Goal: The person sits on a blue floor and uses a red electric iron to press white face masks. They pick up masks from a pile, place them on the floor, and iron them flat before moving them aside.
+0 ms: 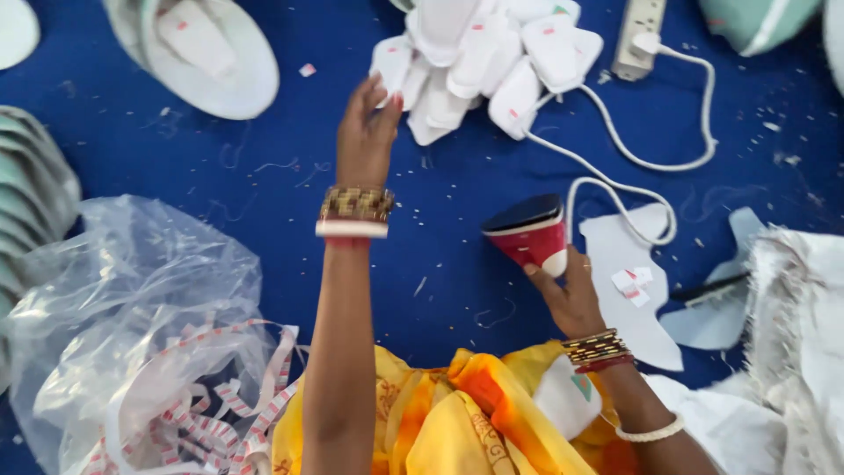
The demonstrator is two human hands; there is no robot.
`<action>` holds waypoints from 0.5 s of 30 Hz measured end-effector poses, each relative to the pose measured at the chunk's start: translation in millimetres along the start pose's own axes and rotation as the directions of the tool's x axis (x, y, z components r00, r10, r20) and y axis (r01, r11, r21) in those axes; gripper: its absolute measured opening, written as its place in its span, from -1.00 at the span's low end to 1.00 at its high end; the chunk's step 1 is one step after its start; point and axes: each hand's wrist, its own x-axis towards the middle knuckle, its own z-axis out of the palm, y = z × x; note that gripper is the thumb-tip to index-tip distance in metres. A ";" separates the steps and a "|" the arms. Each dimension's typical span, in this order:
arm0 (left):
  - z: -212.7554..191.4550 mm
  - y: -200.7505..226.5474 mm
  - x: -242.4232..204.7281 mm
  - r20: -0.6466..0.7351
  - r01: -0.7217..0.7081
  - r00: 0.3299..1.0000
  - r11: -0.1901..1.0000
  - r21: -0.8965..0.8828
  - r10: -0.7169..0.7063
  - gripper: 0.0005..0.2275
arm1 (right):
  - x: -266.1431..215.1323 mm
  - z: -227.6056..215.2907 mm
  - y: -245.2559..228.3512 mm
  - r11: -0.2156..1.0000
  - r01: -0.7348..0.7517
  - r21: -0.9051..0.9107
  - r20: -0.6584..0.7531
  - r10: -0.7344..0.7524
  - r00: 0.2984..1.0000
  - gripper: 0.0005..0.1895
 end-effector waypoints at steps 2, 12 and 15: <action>1.7 -14.5 -31.0 0.051 -0.059 0.997 0.998 0.035 0.057 -0.58 | 2.4 -3.2 -3.0 0.999 -0.038 -0.020 0.029 0.038 0.999 -0.63; -48.1 -157.1 -219.1 0.201 0.401 0.902 0.914 -0.062 -0.382 -0.73 | -48.5 -77.8 26.2 0.772 -0.216 -0.598 0.463 0.552 0.694 -0.40; -41.3 -167.5 -219.6 0.191 0.409 0.902 0.909 -0.080 -0.388 -0.74 | -78.7 -71.5 17.8 0.698 -0.063 -0.713 0.597 0.652 0.467 -0.21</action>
